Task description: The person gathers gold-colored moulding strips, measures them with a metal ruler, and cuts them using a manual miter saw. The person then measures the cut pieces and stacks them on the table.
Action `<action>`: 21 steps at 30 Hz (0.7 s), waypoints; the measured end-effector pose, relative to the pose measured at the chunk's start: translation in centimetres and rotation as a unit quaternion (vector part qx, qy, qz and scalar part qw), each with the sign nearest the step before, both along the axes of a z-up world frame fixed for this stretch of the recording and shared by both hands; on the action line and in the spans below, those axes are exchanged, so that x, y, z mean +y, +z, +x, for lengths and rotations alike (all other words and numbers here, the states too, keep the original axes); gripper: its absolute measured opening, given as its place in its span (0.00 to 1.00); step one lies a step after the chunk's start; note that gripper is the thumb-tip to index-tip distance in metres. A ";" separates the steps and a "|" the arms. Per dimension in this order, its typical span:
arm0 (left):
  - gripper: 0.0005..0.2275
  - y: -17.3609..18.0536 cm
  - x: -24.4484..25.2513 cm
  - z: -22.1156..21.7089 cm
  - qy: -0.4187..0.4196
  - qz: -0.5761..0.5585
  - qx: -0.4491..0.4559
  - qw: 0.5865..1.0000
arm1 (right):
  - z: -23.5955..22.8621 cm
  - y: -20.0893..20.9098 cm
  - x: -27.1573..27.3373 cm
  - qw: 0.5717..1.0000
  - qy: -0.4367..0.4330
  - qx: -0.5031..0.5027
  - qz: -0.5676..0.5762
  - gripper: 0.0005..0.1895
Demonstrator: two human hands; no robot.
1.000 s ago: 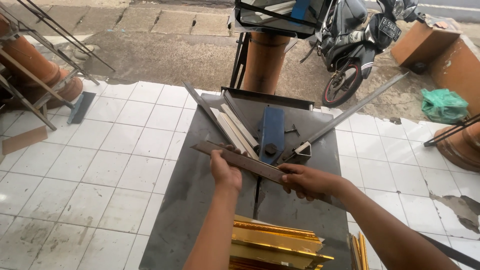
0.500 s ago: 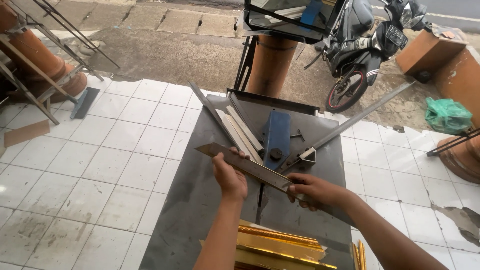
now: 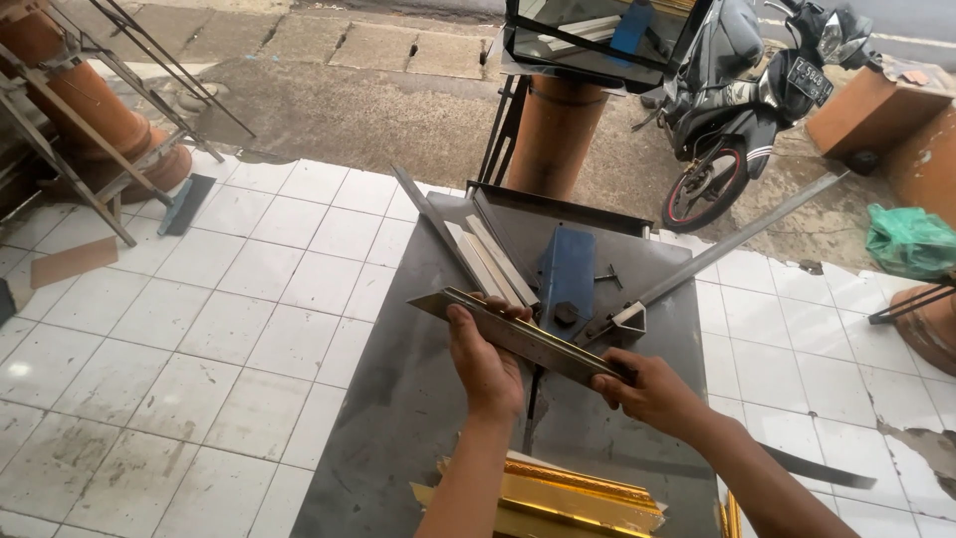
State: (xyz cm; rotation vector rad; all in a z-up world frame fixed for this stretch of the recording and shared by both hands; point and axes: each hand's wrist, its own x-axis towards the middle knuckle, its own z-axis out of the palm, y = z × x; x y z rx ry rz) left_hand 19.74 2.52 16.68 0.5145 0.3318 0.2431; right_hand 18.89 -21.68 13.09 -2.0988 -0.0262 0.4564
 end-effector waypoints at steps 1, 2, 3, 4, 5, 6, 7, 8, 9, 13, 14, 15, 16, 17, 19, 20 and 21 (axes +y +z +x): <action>0.20 -0.3 0.0 0.0 -0.005 0.002 -0.012 1.000 | 0.0 -0.4 -0.2 1.000 -0.009 -0.007 -0.001 0.11; 0.20 -0.5 0.0 0.3 -0.005 0.002 -0.013 1.000 | -0.1 -0.1 0.0 1.000 -0.010 -0.008 0.000 0.11; 0.21 -0.7 -0.1 0.5 -0.005 0.005 -0.030 1.000 | -0.2 0.1 0.1 1.000 -0.007 -0.009 0.002 0.11; 0.22 -0.9 -0.3 0.6 -0.006 0.007 -0.048 0.999 | -0.4 0.4 0.1 1.000 -0.004 -0.010 0.005 0.12; 0.22 -1.0 -0.4 0.6 -0.006 0.007 -0.047 0.999 | -0.5 0.4 0.1 1.000 -0.005 -0.010 0.004 0.12; 0.21 -1.0 -0.4 0.6 -0.006 0.006 -0.051 0.999 | -0.6 0.4 0.1 1.000 -0.003 -0.011 0.009 0.12; 0.20 -1.1 -0.5 0.7 -0.006 0.007 -0.056 0.998 | -0.7 0.5 0.2 1.000 -0.001 -0.014 0.014 0.12; 0.20 -0.9 -0.3 0.7 -0.007 0.007 -0.056 0.998 | -0.6 0.8 0.2 1.000 -0.002 -0.014 0.014 0.12; 0.18 -0.8 -0.2 0.6 -0.008 -0.027 -0.061 0.998 | -0.6 1.1 0.2 1.000 0.010 0.022 -0.007 0.13; 0.15 -0.4 -0.1 0.5 -0.002 -0.059 -0.069 0.996 | -0.6 1.0 -0.4 0.997 0.038 0.058 0.017 0.12; 0.15 -0.5 -0.1 0.5 -0.002 -0.059 -0.069 0.996 | -0.7 1.0 -0.4 0.998 0.038 0.057 0.017 0.12; 0.14 -0.5 -0.1 0.5 -0.001 -0.054 -0.074 0.996 | -0.6 1.0 -0.4 0.997 0.036 0.069 0.028 0.13; 0.13 -0.5 0.0 0.6 -0.001 -0.049 -0.078 0.996 | -0.4 1.0 -0.4 0.995 0.035 0.082 0.039 0.13; 0.13 -0.4 0.0 0.6 -0.001 -0.049 -0.078 0.996 | -0.5 0.9 -0.5 0.995 0.035 0.082 0.038 0.13; 0.13 -0.3 0.0 0.7 0.001 -0.050 -0.086 0.995 | -0.5 0.8 -0.5 0.994 0.032 0.085 0.066 0.13; 0.13 -0.3 0.0 0.6 0.002 -0.049 -0.086 0.995 | -0.5 0.8 -0.5 0.994 0.032 0.085 0.066 0.13; 0.13 -0.3 0.0 0.7 0.003 -0.047 -0.086 0.995 | -0.5 0.9 -0.4 0.994 0.035 0.083 0.061 0.13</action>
